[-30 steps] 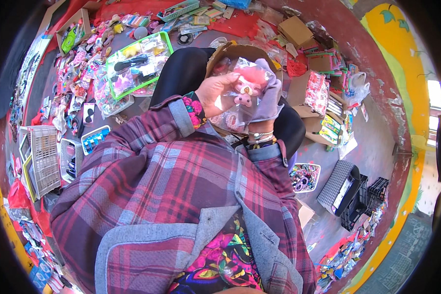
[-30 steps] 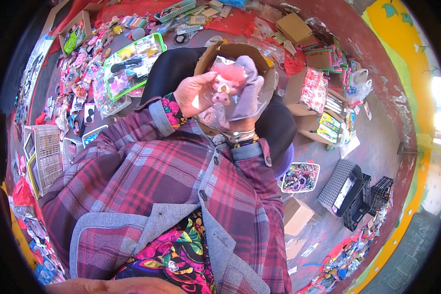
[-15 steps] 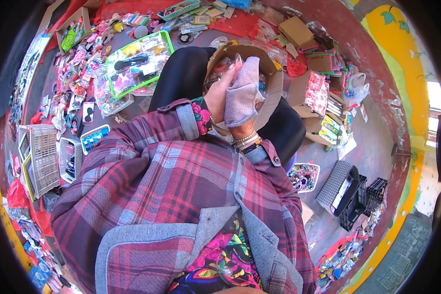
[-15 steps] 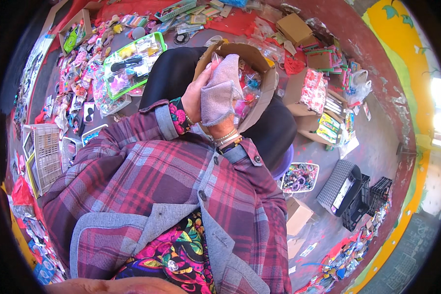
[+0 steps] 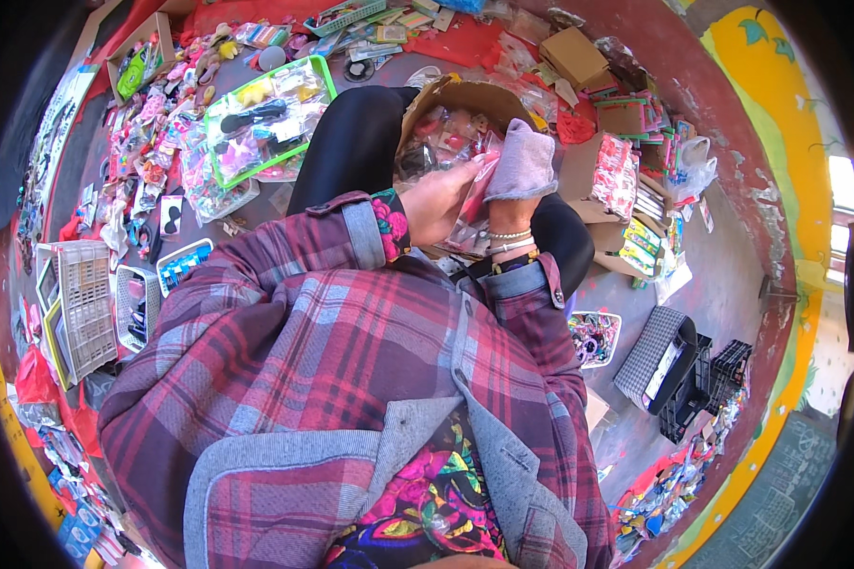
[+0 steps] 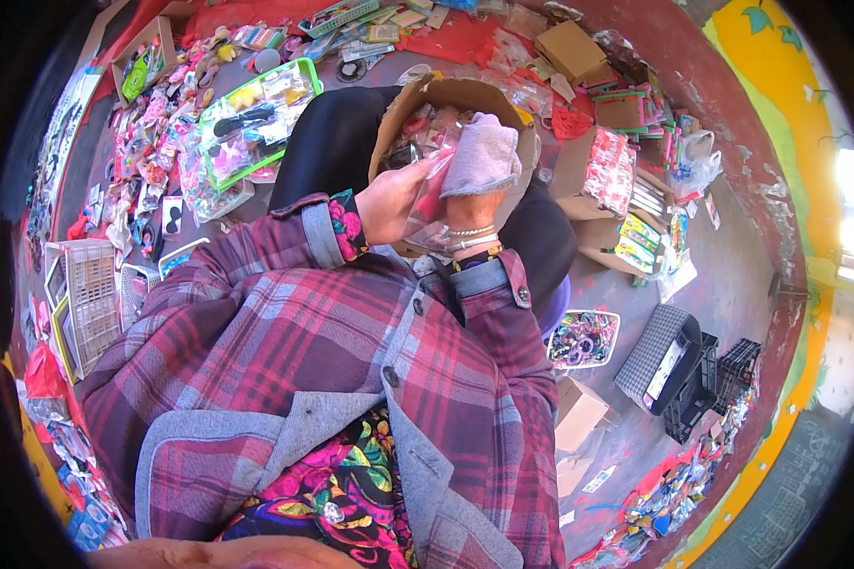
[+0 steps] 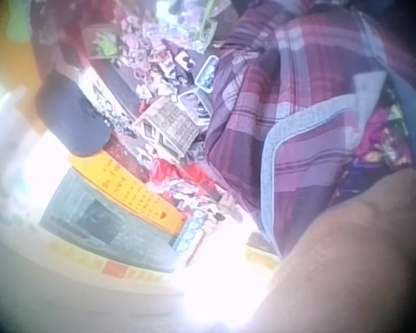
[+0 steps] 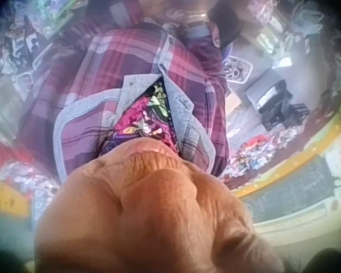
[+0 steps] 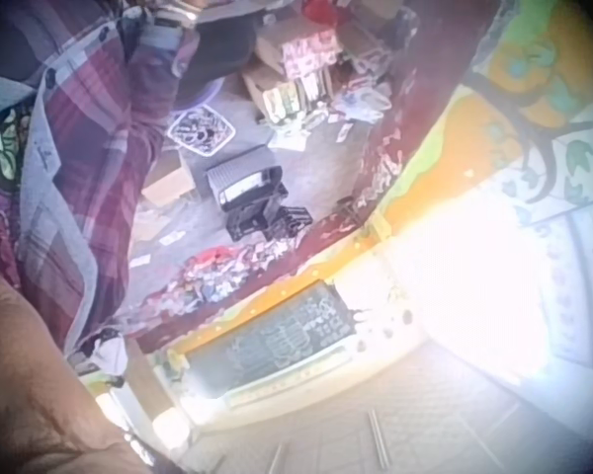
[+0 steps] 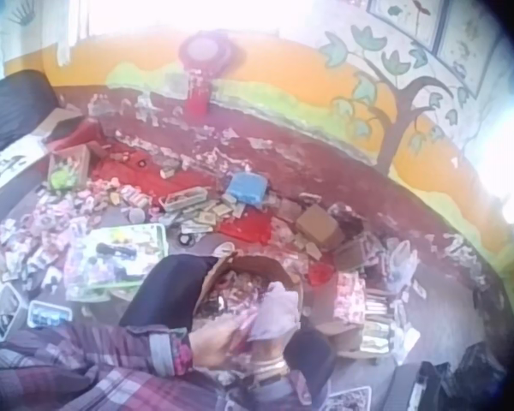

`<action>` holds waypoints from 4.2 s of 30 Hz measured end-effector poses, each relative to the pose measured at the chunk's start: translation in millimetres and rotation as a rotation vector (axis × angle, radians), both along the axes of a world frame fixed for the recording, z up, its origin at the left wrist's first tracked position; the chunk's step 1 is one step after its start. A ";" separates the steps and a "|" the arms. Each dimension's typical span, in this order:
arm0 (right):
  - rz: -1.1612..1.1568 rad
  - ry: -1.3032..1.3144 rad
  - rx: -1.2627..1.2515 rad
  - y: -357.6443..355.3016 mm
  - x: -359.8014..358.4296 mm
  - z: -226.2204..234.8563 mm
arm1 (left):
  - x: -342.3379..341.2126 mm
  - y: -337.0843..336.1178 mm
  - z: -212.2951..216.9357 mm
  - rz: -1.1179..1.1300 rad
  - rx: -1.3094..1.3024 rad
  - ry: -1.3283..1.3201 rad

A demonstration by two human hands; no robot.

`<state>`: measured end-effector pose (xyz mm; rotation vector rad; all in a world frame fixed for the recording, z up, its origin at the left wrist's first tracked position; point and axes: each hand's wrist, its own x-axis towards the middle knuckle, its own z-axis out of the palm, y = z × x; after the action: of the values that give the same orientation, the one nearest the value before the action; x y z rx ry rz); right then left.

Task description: The person sits on the floor and repeatedly picks up small packaged items from a green tray, wipes them with a cloth, and places them into a cardboard box. The person handles items one at a time, including hair accessories and small toys, and continues the cycle of picking, wiping, and placing throughout the clip.

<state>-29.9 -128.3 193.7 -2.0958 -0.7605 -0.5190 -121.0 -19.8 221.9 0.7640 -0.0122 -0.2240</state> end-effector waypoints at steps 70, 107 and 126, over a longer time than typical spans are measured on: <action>0.329 1.089 0.271 -58.1 29.6 -90.2 | 26.6 259.5 -231.1 0.176 2.319 0.286; 0.286 0.891 0.417 -100.6 68.0 8.1 | 98.2 -44.9 -237.5 -0.633 1.735 0.108; 0.487 0.951 1.072 -99.8 56.9 -1.2 | 113.2 18.0 -87.5 0.003 -0.149 0.380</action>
<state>27.0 -228.1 192.5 -0.8901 -0.2609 0.3203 -7.8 -1.8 134.5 0.5636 0.3283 -0.3583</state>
